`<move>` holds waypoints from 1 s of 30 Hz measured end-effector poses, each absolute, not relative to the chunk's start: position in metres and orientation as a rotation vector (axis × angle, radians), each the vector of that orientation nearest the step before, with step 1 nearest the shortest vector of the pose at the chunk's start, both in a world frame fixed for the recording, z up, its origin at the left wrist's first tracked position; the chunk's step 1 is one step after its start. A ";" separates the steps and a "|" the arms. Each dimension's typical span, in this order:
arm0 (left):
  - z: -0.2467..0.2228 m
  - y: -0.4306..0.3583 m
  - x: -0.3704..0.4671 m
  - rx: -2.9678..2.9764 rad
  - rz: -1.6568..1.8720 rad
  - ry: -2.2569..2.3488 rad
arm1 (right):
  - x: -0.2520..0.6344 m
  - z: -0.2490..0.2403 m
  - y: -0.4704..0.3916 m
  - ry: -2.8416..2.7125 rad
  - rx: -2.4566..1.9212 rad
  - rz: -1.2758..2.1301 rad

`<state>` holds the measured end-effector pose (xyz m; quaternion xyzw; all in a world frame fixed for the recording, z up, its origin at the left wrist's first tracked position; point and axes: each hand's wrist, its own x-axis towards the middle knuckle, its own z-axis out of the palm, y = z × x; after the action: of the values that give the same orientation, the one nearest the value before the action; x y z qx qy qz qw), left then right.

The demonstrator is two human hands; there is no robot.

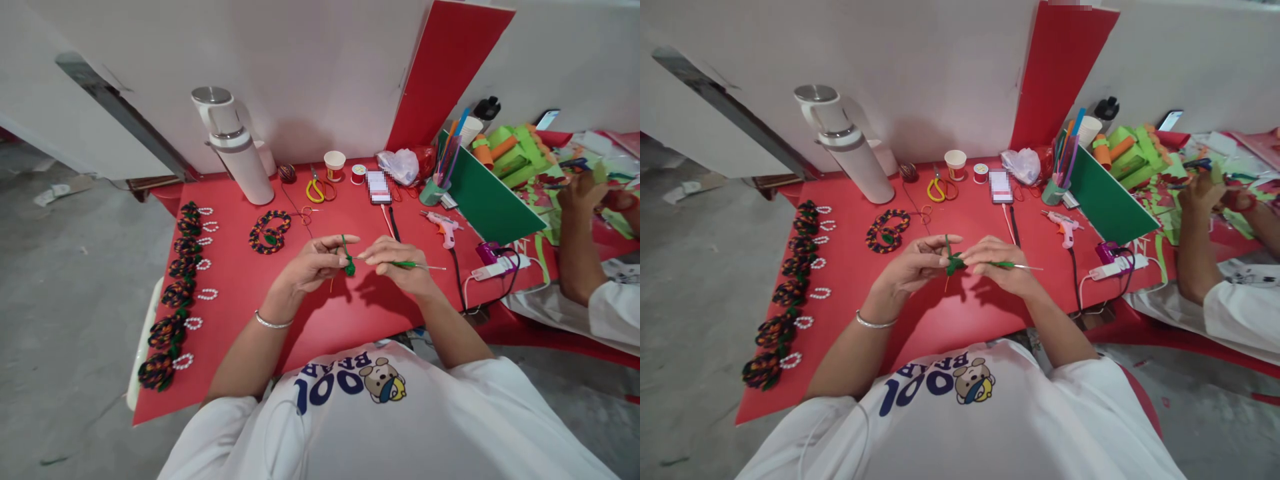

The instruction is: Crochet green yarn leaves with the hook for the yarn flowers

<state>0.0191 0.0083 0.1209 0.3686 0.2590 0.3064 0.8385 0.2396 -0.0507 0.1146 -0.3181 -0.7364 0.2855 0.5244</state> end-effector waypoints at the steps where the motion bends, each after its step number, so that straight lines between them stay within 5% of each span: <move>1: 0.121 0.009 0.018 0.767 0.634 0.535 | 0.241 0.118 -0.050 -1.841 -0.751 0.628; 6: 0.115 0.014 0.016 0.769 0.567 0.478 | 0.246 0.128 -0.047 -1.997 -0.665 0.546; 15: 0.118 0.012 0.018 0.791 0.590 0.509 | 0.232 0.104 -0.051 -1.511 -0.904 0.976; 24: 0.108 0.020 0.008 0.588 0.483 0.482 | 0.240 0.117 -0.051 -2.142 -0.787 0.224; 30: 0.107 0.019 0.010 0.601 0.462 0.433 | 0.231 0.118 -0.058 -1.806 -0.873 0.640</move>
<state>0.0098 0.0194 0.1073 0.2912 0.2099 0.2237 0.9062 0.2315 -0.0581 0.1182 -0.3601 -0.7453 0.2643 0.4951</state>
